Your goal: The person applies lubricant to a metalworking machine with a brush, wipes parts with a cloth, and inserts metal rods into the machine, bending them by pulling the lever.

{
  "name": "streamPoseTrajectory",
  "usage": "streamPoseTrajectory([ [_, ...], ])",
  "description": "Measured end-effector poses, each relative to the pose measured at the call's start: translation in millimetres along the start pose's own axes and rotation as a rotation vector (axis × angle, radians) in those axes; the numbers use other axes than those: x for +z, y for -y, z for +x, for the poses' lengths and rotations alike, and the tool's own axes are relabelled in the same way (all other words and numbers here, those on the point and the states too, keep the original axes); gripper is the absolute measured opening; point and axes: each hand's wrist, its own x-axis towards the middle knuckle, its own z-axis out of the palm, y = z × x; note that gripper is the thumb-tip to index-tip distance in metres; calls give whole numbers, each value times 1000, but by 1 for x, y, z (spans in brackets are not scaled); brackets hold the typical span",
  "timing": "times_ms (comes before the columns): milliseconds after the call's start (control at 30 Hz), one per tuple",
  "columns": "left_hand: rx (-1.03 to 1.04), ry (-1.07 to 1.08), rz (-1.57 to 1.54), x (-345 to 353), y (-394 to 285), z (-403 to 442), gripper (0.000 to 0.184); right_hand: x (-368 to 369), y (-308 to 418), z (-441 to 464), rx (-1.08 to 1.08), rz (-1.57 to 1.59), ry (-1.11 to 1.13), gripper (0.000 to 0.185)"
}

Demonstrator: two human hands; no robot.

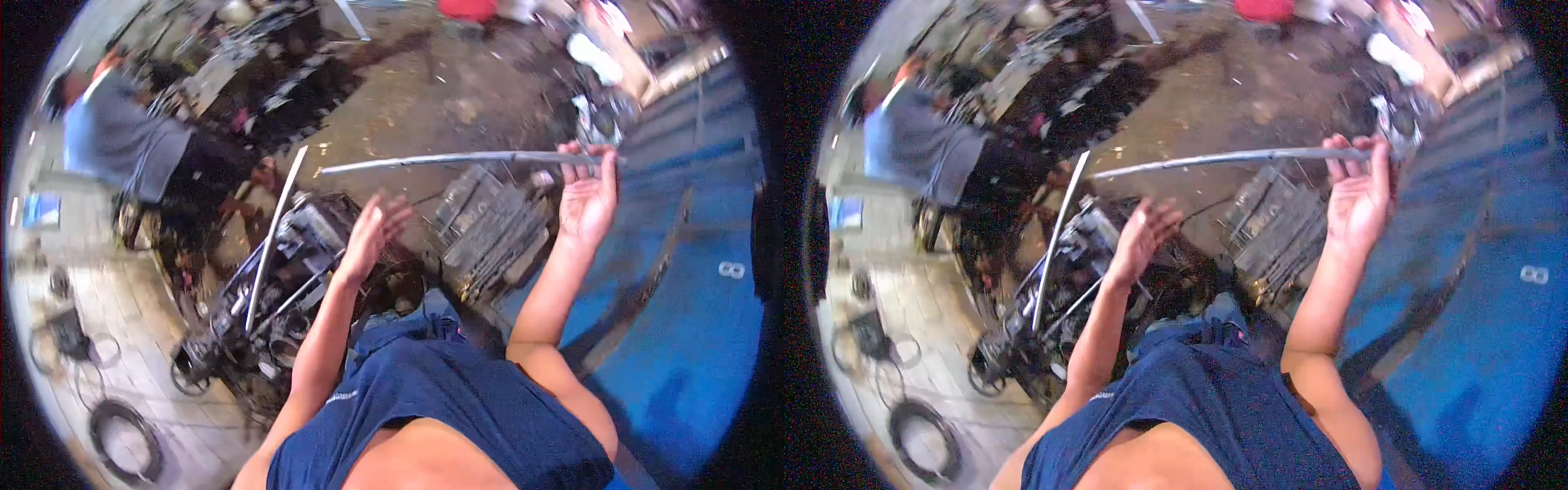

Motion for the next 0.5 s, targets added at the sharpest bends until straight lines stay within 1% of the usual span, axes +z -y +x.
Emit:
streamPoseTrajectory([
  [33,95,-87,-131,4,-34,-7,70,16,-6,-10,30,66,25,21],
  [67,248,-97,-260,-5,-61,-15,68,32,-13,-19,64,131,47,21],
  [100,366,-166,-416,-5,-92,-31,65,46,-19,-32,112,198,74,20],
  [133,531,-201,-401,-9,-119,-50,58,62,-31,-44,148,210,121,20],
  [200,686,-284,-418,-33,-149,-89,51,90,-53,-67,291,309,139,19],
  [233,737,-341,-406,-45,-161,-109,48,107,-65,-82,330,296,118,20],
  [267,781,-398,-392,-57,-170,-129,46,117,-80,-90,414,302,140,21],
  [333,890,-425,-437,-77,-186,-162,43,135,-106,-107,543,352,247,22],
  [367,918,-468,-418,-85,-192,-178,43,149,-118,-119,539,296,220,21],
  [400,944,-511,-397,-93,-197,-196,43,161,-129,-130,584,325,192,21],
  [500,989,-586,-421,-111,-207,-236,42,189,-148,-159,656,352,281,22],
])
